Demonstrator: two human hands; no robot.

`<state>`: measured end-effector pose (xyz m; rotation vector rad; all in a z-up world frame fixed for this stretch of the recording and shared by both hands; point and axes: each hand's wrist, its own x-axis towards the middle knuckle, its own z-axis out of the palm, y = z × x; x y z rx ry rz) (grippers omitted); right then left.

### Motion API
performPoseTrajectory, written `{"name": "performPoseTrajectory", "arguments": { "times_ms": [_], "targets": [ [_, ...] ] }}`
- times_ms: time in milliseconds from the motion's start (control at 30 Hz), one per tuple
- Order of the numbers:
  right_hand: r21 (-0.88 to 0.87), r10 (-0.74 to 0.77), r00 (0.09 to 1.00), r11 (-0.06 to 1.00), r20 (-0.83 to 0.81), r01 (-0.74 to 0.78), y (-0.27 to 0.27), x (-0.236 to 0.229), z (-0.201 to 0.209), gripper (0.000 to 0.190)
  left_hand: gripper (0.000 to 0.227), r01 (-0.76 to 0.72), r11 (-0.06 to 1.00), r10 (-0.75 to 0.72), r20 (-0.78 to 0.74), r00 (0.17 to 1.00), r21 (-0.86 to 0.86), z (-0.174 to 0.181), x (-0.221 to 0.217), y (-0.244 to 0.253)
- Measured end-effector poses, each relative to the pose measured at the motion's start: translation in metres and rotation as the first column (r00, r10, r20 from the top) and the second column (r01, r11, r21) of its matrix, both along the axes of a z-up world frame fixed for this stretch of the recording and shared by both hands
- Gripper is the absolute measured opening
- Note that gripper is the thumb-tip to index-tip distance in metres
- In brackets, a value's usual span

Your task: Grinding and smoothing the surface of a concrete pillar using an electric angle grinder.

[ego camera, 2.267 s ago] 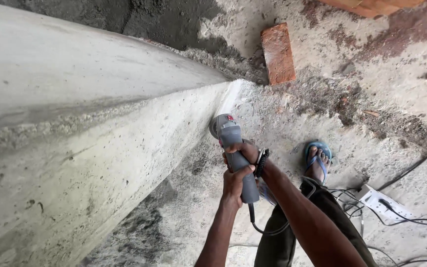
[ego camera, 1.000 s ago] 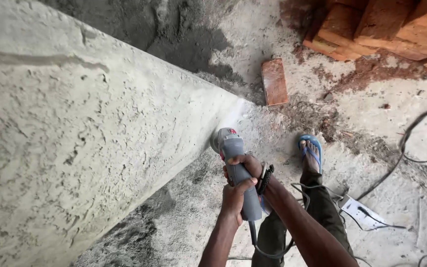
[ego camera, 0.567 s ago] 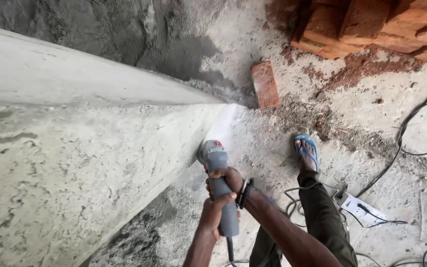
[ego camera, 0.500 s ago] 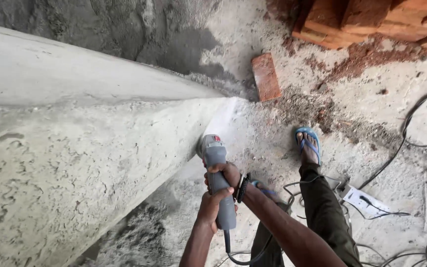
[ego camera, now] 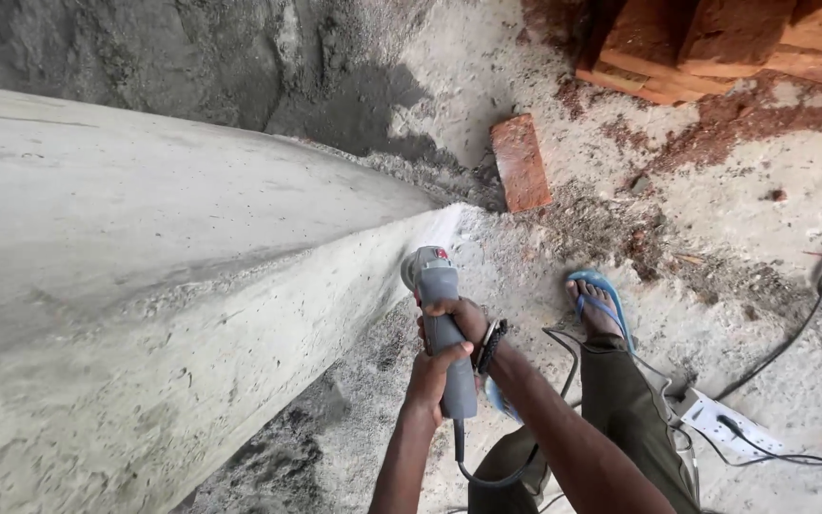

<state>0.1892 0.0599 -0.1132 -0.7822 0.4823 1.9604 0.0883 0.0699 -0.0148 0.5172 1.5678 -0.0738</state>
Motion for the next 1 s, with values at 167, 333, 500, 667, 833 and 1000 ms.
{"name": "performPoseTrajectory", "arguments": {
  "times_ms": [167, 333, 500, 667, 833, 1000],
  "targets": [
    [0.016, -0.062, 0.996, 0.998, -0.061, 0.063, 0.009, -0.015, -0.001, 0.04, 0.051, 0.01, 1.0, -0.011, -0.047, 0.999, -0.015, 0.006, -0.008, 0.014],
    [-0.028, -0.111, 0.988, 0.994, -0.106, 0.109, 0.01, -0.024, -0.001, 0.036, 0.053, 0.04, 0.998, -0.043, -0.059, 0.997, -0.042, 0.003, -0.023, 0.018],
    [-0.024, -0.106, 0.985, 0.994, -0.135, 0.103, 0.014, -0.019, -0.001, 0.038, 0.053, 0.073, 0.996, -0.078, -0.084, 0.993, -0.057, 0.014, -0.008, 0.024],
    [0.034, -0.12, 0.99, 0.992, -0.081, 0.123, -0.004, -0.001, -0.024, 0.042, 0.052, 0.063, 0.997, -0.066, -0.095, 0.993, -0.035, -0.003, 0.013, 0.004],
    [-0.041, -0.139, 0.99, 0.989, 0.025, 0.14, -0.008, 0.026, -0.087, 0.045, 0.06, 0.146, 0.988, -0.146, -0.006, 0.989, -0.046, -0.043, 0.048, 0.016],
    [0.011, -0.135, 0.991, 0.991, 0.002, 0.135, 0.022, 0.036, -0.133, 0.043, 0.059, 0.166, 0.986, -0.166, -0.012, 0.986, -0.009, -0.104, 0.051, 0.036]
  ]
}}
